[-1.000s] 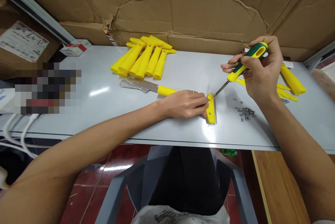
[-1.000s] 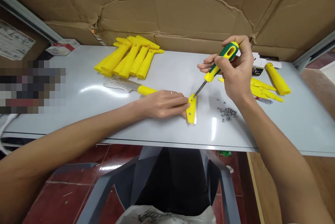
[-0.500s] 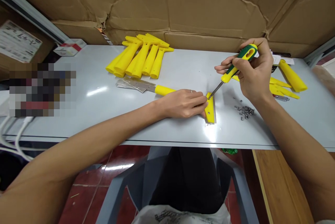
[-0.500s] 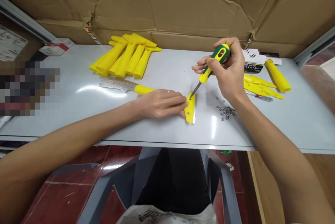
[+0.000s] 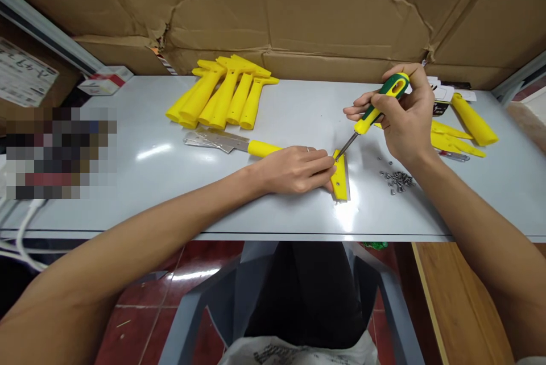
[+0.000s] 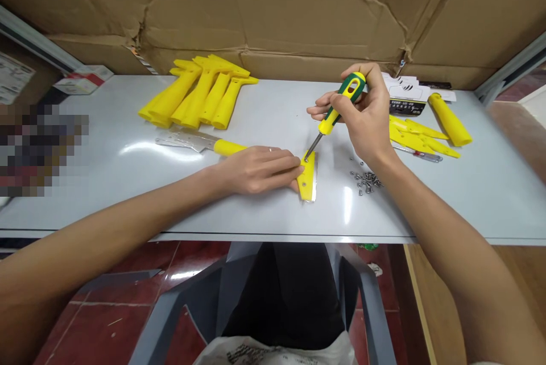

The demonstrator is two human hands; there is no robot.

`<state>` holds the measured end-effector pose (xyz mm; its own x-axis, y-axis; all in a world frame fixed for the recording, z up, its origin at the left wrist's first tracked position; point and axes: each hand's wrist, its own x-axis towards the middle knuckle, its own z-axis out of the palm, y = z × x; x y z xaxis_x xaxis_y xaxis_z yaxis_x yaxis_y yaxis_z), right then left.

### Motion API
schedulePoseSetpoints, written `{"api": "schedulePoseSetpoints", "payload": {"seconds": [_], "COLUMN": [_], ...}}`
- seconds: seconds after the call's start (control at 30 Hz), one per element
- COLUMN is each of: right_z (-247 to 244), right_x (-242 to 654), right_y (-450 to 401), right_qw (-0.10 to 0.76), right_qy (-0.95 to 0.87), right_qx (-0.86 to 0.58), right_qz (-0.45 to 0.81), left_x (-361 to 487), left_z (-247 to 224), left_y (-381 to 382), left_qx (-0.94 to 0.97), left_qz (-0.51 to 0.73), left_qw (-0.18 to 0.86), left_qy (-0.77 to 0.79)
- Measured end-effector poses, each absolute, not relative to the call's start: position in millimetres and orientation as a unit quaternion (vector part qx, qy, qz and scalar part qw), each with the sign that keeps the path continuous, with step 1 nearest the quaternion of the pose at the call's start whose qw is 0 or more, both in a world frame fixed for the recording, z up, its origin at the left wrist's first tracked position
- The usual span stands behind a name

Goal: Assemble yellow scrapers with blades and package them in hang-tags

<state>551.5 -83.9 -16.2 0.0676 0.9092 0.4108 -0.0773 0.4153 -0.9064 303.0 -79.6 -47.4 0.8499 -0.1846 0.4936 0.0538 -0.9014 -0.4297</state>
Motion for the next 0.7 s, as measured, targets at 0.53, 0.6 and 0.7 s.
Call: {"api": "schedulePoseSetpoints", "payload": {"seconds": [0.53, 0.6, 0.7], "right_z": [-5, -4, -7], "right_x": [545, 546, 549], "right_y": [-103, -106, -107], "right_qw": [0.606, 0.601, 0.599], "right_qy": [-0.612, -0.633, -0.650], "right_qx": [-0.389, -0.401, -0.424], "right_qz": [0.328, 0.278, 0.200], "left_x": [304, 305, 306], "left_z": [-47, -46, -45], "left_y": [-81, -81, -81], "left_qx": [-0.931, -0.927, -0.928], "left_qz": [-0.287, -0.300, -0.297], "left_qw": [0.222, 0.222, 0.221], "left_qy": [0.030, 0.032, 0.030]}}
